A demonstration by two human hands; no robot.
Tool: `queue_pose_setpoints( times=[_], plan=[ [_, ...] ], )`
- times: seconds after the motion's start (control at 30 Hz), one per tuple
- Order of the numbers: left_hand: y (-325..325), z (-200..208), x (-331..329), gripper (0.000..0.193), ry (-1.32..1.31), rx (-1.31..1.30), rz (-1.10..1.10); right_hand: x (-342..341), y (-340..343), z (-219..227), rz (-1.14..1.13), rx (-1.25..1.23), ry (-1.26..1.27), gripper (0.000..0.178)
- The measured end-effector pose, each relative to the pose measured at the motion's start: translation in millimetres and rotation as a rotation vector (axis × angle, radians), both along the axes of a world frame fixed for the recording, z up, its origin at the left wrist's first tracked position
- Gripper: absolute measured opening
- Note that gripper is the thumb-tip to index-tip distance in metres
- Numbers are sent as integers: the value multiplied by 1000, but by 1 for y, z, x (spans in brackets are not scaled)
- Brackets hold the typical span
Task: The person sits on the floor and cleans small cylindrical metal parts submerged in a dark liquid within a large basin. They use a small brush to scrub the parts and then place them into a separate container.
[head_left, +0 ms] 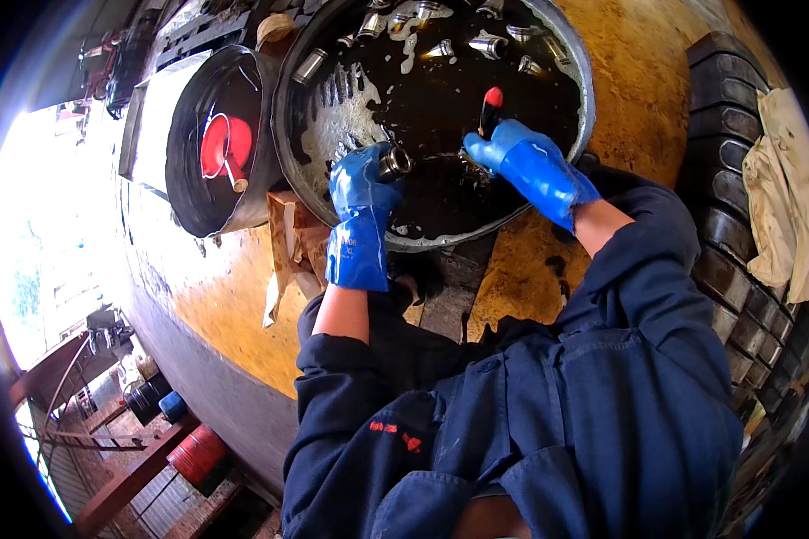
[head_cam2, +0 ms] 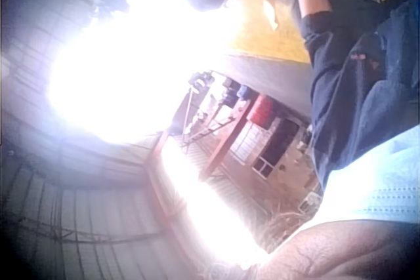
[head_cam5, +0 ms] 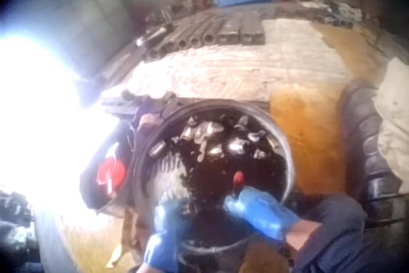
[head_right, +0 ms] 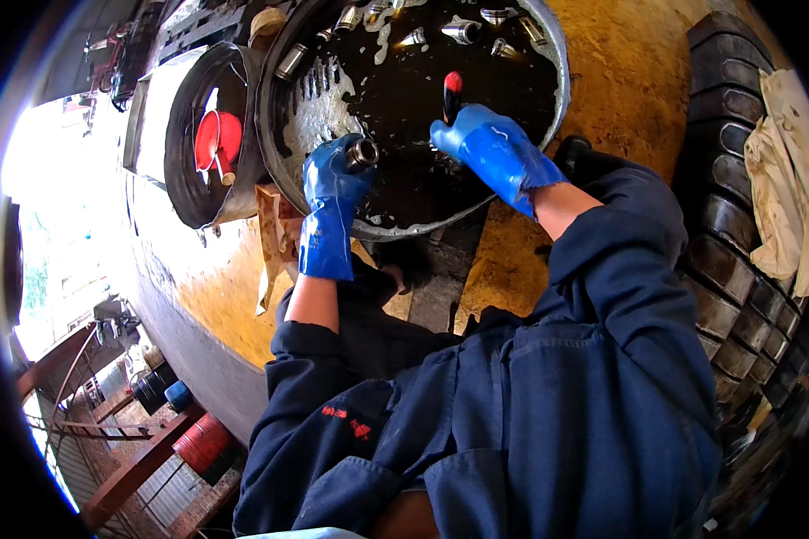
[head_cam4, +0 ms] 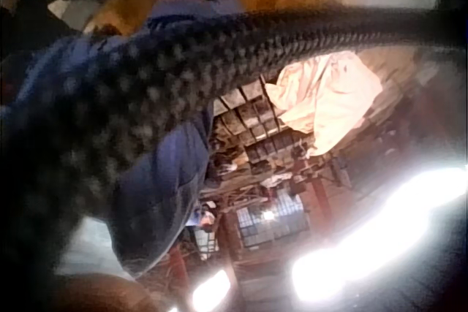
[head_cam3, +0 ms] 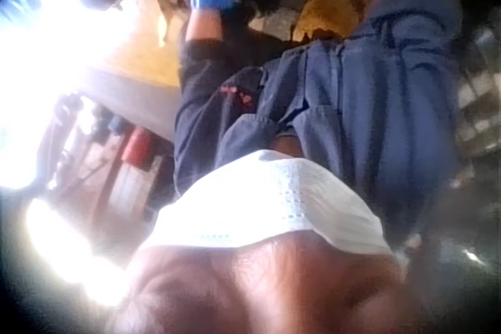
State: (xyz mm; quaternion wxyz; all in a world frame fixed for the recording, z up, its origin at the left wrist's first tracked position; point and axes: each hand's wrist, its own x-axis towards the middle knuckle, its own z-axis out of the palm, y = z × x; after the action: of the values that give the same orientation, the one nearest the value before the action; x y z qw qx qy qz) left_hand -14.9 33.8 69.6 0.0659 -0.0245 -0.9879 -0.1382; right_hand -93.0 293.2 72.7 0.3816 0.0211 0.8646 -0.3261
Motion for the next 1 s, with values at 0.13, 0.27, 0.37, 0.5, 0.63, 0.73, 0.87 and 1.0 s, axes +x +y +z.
queue_pose_setpoints(
  times=[0.13,0.27,0.37,0.5,0.63,0.73,0.87,1.0],
  plan=[
    [4,0,-3,37,15,89,-12,-6,2,-6,-607,-556,-321,45],
    [6,2,-4,39,41,102,-45,-5,-10,-7,-770,-781,-544,32],
    [11,3,-4,39,93,103,-86,3,-18,-9,-701,-829,-633,27],
    [13,8,-5,38,160,151,-152,11,-18,-10,-696,-920,-682,24],
    [4,0,-7,40,79,273,-231,2,-23,-21,-402,-872,-371,31],
    [-3,-10,-3,48,-174,325,-172,-7,-20,-11,212,-589,135,43],
    [3,-5,-2,57,-647,603,2,-1,-14,18,490,-526,450,26],
    [1,-5,3,55,-948,1165,217,0,-11,-2,518,-611,773,29]
  ],
)
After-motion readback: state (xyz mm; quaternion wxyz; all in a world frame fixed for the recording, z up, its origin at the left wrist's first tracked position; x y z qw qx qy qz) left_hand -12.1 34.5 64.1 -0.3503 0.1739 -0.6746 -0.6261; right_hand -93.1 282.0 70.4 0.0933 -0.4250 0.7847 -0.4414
